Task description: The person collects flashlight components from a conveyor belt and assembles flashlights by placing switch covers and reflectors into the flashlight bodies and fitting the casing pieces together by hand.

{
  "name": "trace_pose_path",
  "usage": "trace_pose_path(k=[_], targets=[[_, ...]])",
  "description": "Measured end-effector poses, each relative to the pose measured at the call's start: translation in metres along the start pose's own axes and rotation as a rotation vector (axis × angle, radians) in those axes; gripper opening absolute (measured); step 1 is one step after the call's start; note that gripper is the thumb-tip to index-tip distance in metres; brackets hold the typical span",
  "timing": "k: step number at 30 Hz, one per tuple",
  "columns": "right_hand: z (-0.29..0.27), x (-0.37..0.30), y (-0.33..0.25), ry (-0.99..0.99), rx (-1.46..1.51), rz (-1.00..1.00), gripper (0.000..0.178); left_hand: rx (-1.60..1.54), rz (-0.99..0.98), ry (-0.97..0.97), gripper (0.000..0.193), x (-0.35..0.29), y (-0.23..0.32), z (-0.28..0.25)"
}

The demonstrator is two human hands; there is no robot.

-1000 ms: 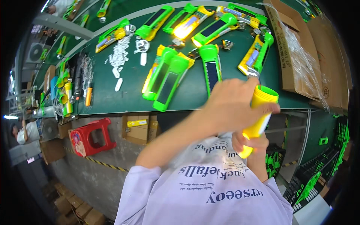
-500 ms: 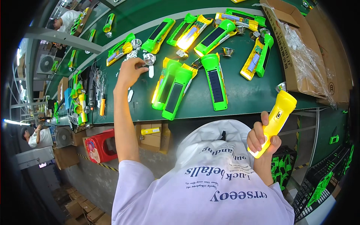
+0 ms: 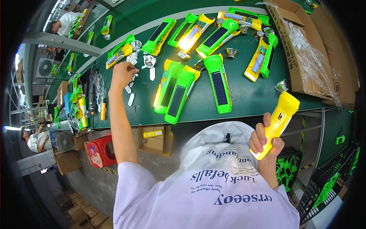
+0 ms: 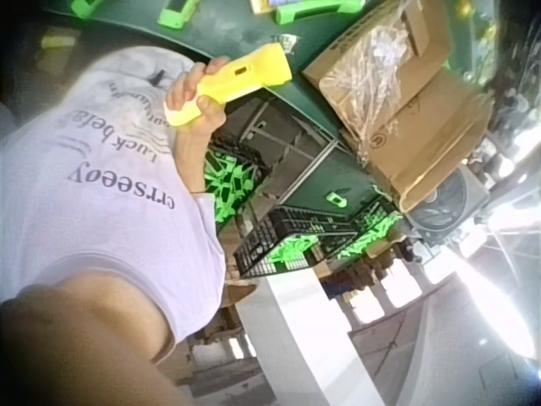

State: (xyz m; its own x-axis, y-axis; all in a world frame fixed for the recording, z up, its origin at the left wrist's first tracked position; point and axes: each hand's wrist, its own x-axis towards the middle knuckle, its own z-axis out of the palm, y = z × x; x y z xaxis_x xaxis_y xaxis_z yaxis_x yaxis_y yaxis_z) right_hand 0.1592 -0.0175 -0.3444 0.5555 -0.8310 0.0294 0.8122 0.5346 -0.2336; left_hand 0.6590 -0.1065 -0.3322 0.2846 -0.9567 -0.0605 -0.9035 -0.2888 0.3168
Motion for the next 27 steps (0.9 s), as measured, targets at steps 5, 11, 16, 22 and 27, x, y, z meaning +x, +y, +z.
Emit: trace_pose_path(k=[5, 11, 16, 22, 27], targets=[[0.001, -0.001, 0.003, -0.009, -0.009, 0.042, 0.046, 0.127, 0.067, -0.05, 0.017, 0.013, -0.002, -0.005], [0.007, -0.002, 0.004, 0.055, 0.086, 0.029, 0.05, -0.05, 0.168, 0.222, 0.018, -0.012, 0.036, -0.013], [0.003, 0.007, 0.01, -0.006, 0.211, 0.114, 0.048, -1.001, 0.284, 0.109, 0.007, -0.106, 0.194, 0.018], [0.017, 0.008, 0.013, -0.014, 0.13, 0.1, 0.04, -1.317, 0.545, -0.236, 0.016, -0.159, 0.292, 0.054], [0.02, 0.0, 0.011, 0.029, -0.005, 0.138, 0.022, -1.311, 0.54, -0.223, 0.016, -0.165, 0.308, 0.065]])
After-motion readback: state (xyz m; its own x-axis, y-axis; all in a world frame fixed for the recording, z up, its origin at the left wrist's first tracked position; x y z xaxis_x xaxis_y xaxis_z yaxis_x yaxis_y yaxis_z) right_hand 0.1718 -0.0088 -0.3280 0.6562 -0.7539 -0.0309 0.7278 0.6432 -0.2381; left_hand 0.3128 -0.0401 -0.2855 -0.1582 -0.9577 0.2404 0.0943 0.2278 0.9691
